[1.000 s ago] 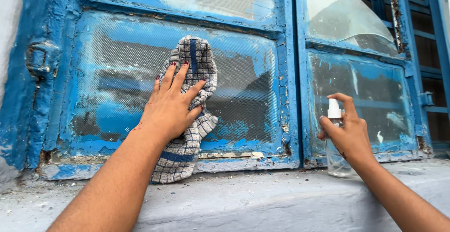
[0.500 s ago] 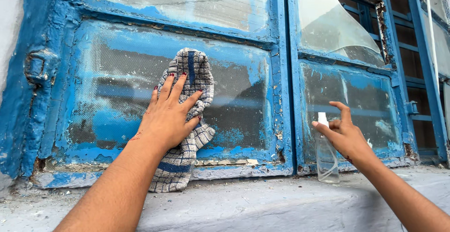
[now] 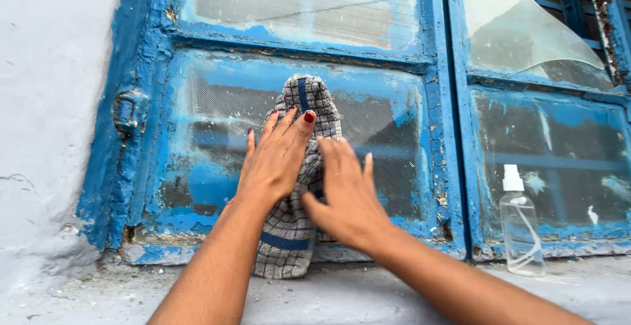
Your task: The person sprays a liquid from a bottle onto a blue-framed window pane and wipes the glass with a cloth.
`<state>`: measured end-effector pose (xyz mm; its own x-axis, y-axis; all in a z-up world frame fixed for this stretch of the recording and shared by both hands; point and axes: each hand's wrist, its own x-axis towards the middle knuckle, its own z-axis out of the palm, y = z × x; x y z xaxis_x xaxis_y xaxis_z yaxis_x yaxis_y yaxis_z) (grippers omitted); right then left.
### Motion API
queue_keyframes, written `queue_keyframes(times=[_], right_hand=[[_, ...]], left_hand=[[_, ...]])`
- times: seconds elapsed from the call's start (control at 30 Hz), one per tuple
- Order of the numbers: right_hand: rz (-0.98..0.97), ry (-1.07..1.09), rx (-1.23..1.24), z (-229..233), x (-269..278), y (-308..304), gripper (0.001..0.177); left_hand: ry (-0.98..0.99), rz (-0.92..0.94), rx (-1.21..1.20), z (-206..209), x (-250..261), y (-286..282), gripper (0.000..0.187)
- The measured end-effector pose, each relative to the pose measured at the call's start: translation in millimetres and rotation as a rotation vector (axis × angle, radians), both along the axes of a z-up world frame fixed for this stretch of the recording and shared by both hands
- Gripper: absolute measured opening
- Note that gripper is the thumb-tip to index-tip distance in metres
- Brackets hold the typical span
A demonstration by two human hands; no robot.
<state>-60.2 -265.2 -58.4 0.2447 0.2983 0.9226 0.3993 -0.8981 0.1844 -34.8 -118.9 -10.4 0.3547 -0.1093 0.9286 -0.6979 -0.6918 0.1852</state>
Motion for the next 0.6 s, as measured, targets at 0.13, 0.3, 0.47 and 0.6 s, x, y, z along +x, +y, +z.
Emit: queue_keyframes(times=[0.13, 0.3, 0.47, 0.6], right_hand=[[0.104, 0.336, 0.098, -2, 3, 42, 0.108], [-0.167, 0.316, -0.073, 12, 1, 24, 0.115], [-0.381, 0.209, -0.146, 45, -6, -24, 0.094], [-0.460, -0.106, 0.001, 41, -4, -56, 0.085]], left_hand=[[0.035, -0.006, -0.042, 4, 6, 14, 0.093], [-0.095, 0.099, 0.012, 6, 18, 19, 0.073], [-0.316, 0.489, 0.131, 1, 9, 12, 0.061], [-0.376, 0.585, 0.228, -7, 5, -3, 0.076]])
